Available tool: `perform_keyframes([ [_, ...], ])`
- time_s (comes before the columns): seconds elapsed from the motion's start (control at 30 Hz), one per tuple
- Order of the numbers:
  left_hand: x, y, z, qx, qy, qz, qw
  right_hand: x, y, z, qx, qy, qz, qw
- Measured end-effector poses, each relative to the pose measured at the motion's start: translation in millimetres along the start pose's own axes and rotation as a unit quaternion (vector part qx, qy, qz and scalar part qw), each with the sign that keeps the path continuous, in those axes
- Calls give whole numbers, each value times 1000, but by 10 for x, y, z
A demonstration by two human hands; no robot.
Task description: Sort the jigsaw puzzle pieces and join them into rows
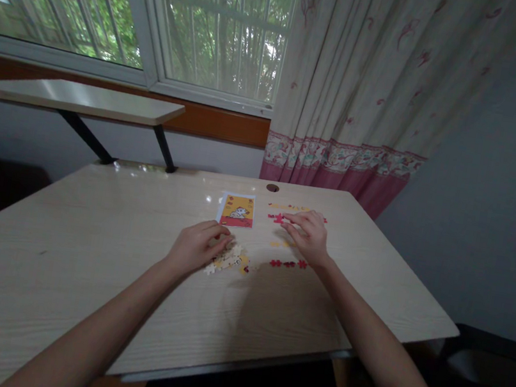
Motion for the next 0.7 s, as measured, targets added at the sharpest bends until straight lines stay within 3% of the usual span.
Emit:
perform_keyframes([
  [0.27,-12,-4,1,18,-2,16,1000,53,7,13,-12,44,46,998],
  [0.4,-3,1,-1,20,-4,21,1000,-46,-20,40,-6,55,35,998],
  [0.5,17,10,-7,16,-5,22,1000,-350,-35,161,-13,95,-7,995],
  [0.7,19,17,-6,5,-14,19,1000,-1375,206,514,-15,181,-193,964],
])
Point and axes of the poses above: each hand's wrist, its own y-axis away from the middle knuckle, its own z-axis out of the back of the hand, x = y × z, the point moved 3 cm from there along -y, towards the middle knuckle, and after that the axes turned 8 degrees about x, right-handed, at the moved point
